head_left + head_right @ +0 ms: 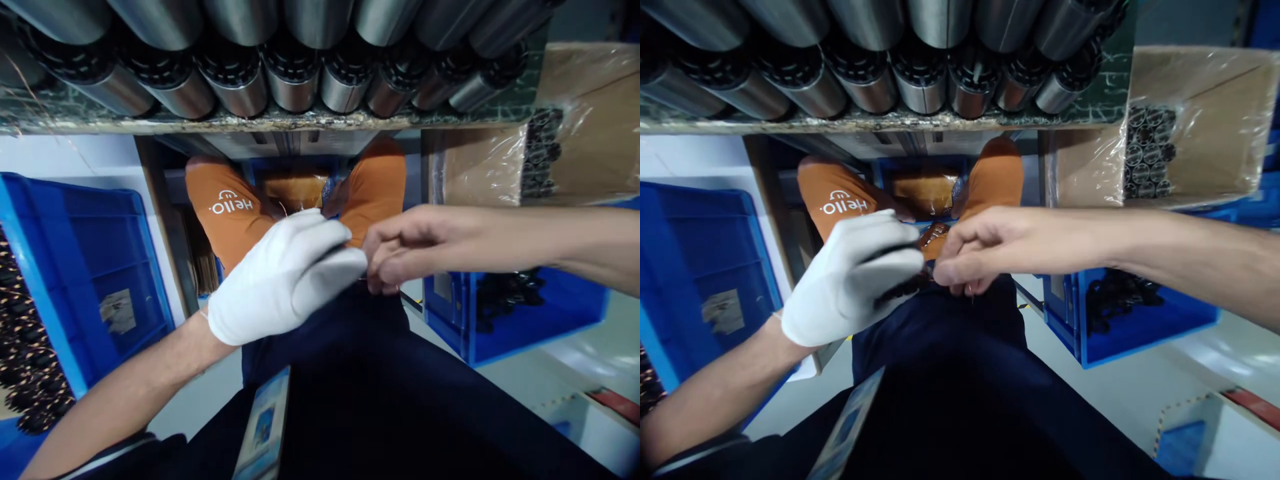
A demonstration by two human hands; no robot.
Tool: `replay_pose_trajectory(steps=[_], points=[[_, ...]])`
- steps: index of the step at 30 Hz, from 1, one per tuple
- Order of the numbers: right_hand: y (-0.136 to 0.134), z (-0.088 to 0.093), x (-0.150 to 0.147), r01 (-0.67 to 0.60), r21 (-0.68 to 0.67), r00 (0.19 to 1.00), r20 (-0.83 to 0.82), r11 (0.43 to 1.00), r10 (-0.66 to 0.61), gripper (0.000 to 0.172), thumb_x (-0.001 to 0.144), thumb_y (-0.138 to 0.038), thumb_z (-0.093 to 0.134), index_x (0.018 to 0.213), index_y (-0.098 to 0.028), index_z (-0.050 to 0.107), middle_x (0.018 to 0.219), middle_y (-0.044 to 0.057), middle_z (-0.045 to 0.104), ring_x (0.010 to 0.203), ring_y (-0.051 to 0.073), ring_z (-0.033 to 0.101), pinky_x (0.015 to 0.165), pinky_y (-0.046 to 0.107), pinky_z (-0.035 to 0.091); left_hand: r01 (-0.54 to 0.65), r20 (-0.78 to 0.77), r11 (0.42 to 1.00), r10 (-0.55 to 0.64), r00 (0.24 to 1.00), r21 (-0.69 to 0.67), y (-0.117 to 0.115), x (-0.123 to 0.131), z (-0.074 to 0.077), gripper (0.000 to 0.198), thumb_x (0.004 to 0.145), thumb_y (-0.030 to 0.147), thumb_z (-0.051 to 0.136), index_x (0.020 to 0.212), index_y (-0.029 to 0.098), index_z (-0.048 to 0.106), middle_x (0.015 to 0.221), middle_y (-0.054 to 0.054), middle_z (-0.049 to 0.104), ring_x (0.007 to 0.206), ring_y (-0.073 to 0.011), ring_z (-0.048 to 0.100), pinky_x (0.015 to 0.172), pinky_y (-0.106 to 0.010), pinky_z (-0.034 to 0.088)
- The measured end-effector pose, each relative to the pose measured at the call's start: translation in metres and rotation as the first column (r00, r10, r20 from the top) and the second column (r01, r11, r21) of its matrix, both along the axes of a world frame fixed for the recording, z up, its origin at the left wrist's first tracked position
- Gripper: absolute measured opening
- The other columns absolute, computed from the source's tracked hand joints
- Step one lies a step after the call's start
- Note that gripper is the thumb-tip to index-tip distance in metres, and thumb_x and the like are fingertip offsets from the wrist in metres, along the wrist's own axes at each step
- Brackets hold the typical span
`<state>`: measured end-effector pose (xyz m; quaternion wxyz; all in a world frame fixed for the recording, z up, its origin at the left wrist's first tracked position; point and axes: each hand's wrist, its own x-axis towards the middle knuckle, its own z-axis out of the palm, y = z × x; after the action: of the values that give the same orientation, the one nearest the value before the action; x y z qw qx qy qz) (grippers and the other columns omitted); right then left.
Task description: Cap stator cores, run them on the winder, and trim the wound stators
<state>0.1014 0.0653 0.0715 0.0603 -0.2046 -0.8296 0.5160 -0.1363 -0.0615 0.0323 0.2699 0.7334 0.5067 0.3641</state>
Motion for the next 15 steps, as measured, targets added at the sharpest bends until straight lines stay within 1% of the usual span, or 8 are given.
replay_pose_trajectory(steps=[3,6,8,9,11,12,13,15], points=[[-0.001,0.002,0.001,-0.092,0.029,0.996,0.008,0.995,0.091,0.030,0.118,-0.052,0.065,0.100,-0.029,0.071,0.084,0.000,0.065,0.081,0.019,0.061,0.066,0.033,0.049,0.102,0.055,0.994,-0.104,0.993,0.030,0.012,0.001,0.009,0.014,0.097,0.020,0.072,0.087,0.028,0.066,0.075,0.000,0.062,0.065,-0.0214,0.055,0.079,-0.044,0.061],[0.003,0.004,-0.005,-0.205,0.061,0.979,0.013,0.977,0.205,0.030,0.119,-0.042,0.064,0.093,-0.027,0.066,0.081,-0.001,0.062,0.079,0.019,0.058,0.067,0.033,0.046,0.111,0.053,0.994,-0.111,0.992,0.004,0.010,0.003,0.011,0.014,0.089,0.024,0.080,0.086,0.029,0.067,0.072,0.002,0.059,0.062,-0.0205,0.054,0.078,-0.044,0.061],[0.009,0.005,-0.013,-0.293,0.114,0.956,0.022,0.949,0.292,0.037,0.119,-0.037,0.062,0.084,-0.027,0.060,0.076,-0.002,0.056,0.074,0.017,0.051,0.066,0.033,0.043,0.002,0.042,0.983,0.005,0.999,-0.182,0.004,0.005,0.008,0.010,0.088,0.028,0.079,0.090,0.027,0.069,0.075,0.001,0.065,0.064,-0.0215,0.060,0.074,-0.042,0.060],[0.012,0.005,-0.016,-0.325,0.155,0.945,0.026,0.933,0.325,0.041,0.118,-0.036,0.062,0.079,-0.026,0.056,0.073,-0.002,0.052,0.071,0.017,0.047,0.066,0.034,0.042,-0.001,0.095,0.946,0.033,0.995,-0.325,0.000,0.005,0.005,0.008,0.091,0.031,0.076,0.091,0.026,0.069,0.076,0.000,0.067,0.065,-0.0216,0.063,0.069,-0.039,0.059],[0.021,0.008,-0.021,-0.351,0.242,0.934,0.027,0.904,0.356,0.045,0.118,-0.032,0.059,0.074,-0.026,0.052,0.069,-0.003,0.044,0.068,0.017,0.042,0.068,0.035,0.042,0.141,0.302,0.818,0.042,0.952,-0.558,-0.005,0.007,0.000,0.013,0.101,0.033,0.065,0.091,0.024,0.068,0.077,-0.001,0.071,0.065,-0.0208,0.067,0.061,-0.035,0.057],[0.026,0.010,-0.021,-0.338,0.278,0.938,0.020,0.899,0.346,0.044,0.117,-0.030,0.059,0.074,-0.026,0.054,0.070,-0.003,0.044,0.070,0.017,0.043,0.072,0.036,0.044,0.194,0.375,0.782,0.054,0.926,-0.592,-0.007,0.007,-0.003,0.013,0.104,0.032,0.064,0.095,0.024,0.069,0.080,-0.001,0.073,0.067,-0.0205,0.069,0.060,-0.033,0.057],[0.032,0.012,-0.020,-0.310,0.296,0.947,0.018,0.903,0.319,0.040,0.115,-0.031,0.063,0.076,-0.027,0.058,0.073,-0.002,0.048,0.074,0.017,0.047,0.076,0.037,0.047,0.178,0.380,0.802,0.065,0.923,-0.570,-0.009,0.007,-0.004,0.008,0.104,0.031,0.067,0.103,0.023,0.070,0.088,-0.002,0.077,0.072,-0.0211,0.073,0.063,-0.032,0.059],[0.041,0.016,-0.014,-0.246,0.227,0.969,0.042,0.942,0.243,0.024,0.106,-0.039,0.084,0.089,-0.027,0.070,0.090,-0.001,0.063,0.089,0.019,0.059,0.084,0.039,0.054,-0.038,0.193,0.937,0.111,0.975,-0.346,-0.012,0.006,-0.007,0.032,0.095,0.024,0.083,0.124,0.022,0.070,0.110,-0.008,0.082,0.091,-0.0259,0.080,0.076,-0.036,0.065]])
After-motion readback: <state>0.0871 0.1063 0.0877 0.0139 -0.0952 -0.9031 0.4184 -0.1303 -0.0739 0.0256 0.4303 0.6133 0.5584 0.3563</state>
